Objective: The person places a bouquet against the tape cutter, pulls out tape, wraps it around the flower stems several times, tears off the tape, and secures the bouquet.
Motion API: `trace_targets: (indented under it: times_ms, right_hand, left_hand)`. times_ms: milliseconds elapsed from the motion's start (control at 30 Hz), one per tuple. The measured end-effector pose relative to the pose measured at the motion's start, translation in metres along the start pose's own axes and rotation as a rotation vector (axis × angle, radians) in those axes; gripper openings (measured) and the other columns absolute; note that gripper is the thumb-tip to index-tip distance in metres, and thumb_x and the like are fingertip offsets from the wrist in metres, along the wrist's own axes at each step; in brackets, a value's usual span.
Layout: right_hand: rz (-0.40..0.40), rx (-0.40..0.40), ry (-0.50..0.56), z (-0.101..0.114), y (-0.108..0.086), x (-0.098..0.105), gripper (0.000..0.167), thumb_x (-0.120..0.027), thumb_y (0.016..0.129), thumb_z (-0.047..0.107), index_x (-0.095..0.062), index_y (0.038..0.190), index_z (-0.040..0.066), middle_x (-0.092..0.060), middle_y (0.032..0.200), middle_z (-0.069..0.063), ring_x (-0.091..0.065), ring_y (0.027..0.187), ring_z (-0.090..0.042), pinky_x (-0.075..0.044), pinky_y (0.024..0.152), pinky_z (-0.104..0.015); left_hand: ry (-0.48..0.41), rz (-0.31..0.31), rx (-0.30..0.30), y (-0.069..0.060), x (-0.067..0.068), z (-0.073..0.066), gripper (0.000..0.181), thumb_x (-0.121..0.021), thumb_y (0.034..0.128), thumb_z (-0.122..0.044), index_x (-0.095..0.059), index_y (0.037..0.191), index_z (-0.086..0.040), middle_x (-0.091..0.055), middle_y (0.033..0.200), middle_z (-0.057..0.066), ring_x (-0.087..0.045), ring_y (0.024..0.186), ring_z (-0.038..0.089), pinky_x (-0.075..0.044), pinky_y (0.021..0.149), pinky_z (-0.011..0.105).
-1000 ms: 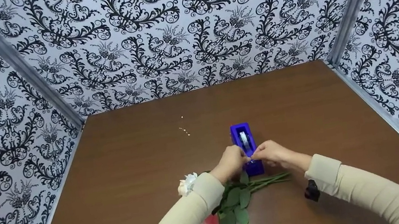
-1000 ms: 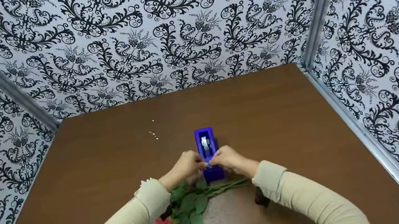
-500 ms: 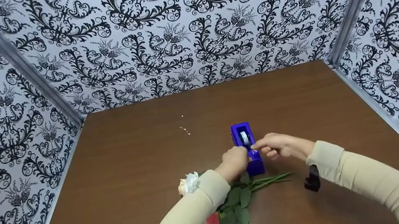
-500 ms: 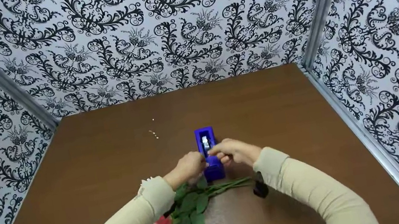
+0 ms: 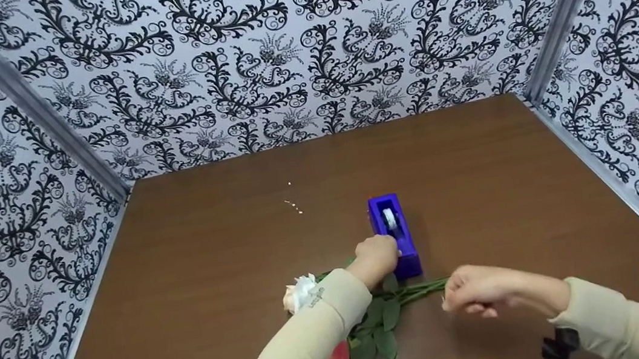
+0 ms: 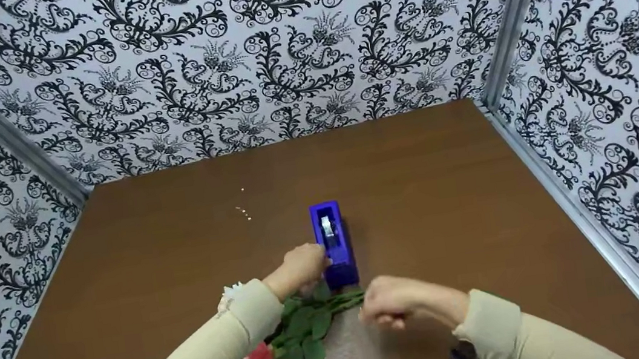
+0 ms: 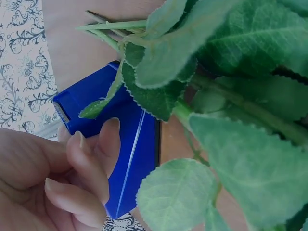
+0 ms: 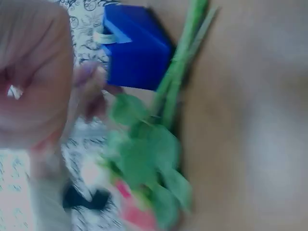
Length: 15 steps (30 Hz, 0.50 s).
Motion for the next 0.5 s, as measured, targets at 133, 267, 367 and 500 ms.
trace_targets:
  times_ms: [133,267,367,500]
  right_hand:
    - [-0.085,-0.098,-0.062,-0.029,0.001,-0.006,0.017,-0.058,0.084,0.012,-0.054,0.069,0.005,-0.042,0.044,0.010,-0.037,0.033,0.002,-0.031,0.034,-0.013]
    - [-0.147,-0.164,-0.198,-0.052,0.009,-0.006,0.024,-0.054,0.088,0.013,-0.057,0.070,-0.001,-0.047,0.043,0.006,-0.040,0.031,0.000,-0.032,0.033,-0.014]
    - [-0.129,-0.219,-0.259,-0.062,0.013,-0.004,0.028,-0.051,0.091,0.015,-0.057,0.068,0.000,-0.049,0.042,0.005,-0.040,0.029,-0.001,-0.031,0.032,-0.014]
    - [0.090,-0.280,-0.413,-0.065,0.012,-0.005,0.039,-0.053,0.092,0.027,-0.061,0.060,0.006,-0.053,0.041,0.002,-0.042,0.030,-0.003,-0.034,0.032,-0.018]
  left_hand:
    - [-0.009,0.017,-0.011,-0.001,0.002,0.002,0.032,-0.050,0.0926,-0.037,-0.069,0.095,-0.012,-0.068,0.094,0.005,-0.065,0.081,0.020,-0.052,0.063,0.034]
    - [-0.037,0.032,-0.028,-0.001,0.001,0.002,0.032,-0.049,0.0928,-0.036,-0.069,0.094,-0.012,-0.068,0.096,0.005,-0.065,0.083,0.021,-0.052,0.064,0.035]
    - [-0.058,0.035,-0.035,-0.002,0.001,0.001,0.030,-0.051,0.0922,-0.036,-0.069,0.091,-0.012,-0.068,0.095,0.004,-0.065,0.083,0.020,-0.051,0.064,0.035]
    - [-0.078,0.045,-0.032,-0.002,0.000,0.002,0.030,-0.051,0.0920,-0.036,-0.069,0.087,-0.012,-0.068,0.089,0.003,-0.064,0.078,0.019,-0.050,0.062,0.035]
Point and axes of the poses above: each hand's wrist, its own y-axis towards the middle knuckle, its own x-axis out of the back of the hand, z = x × y, the point moved 5 cm from there along y, towards the middle knuckle
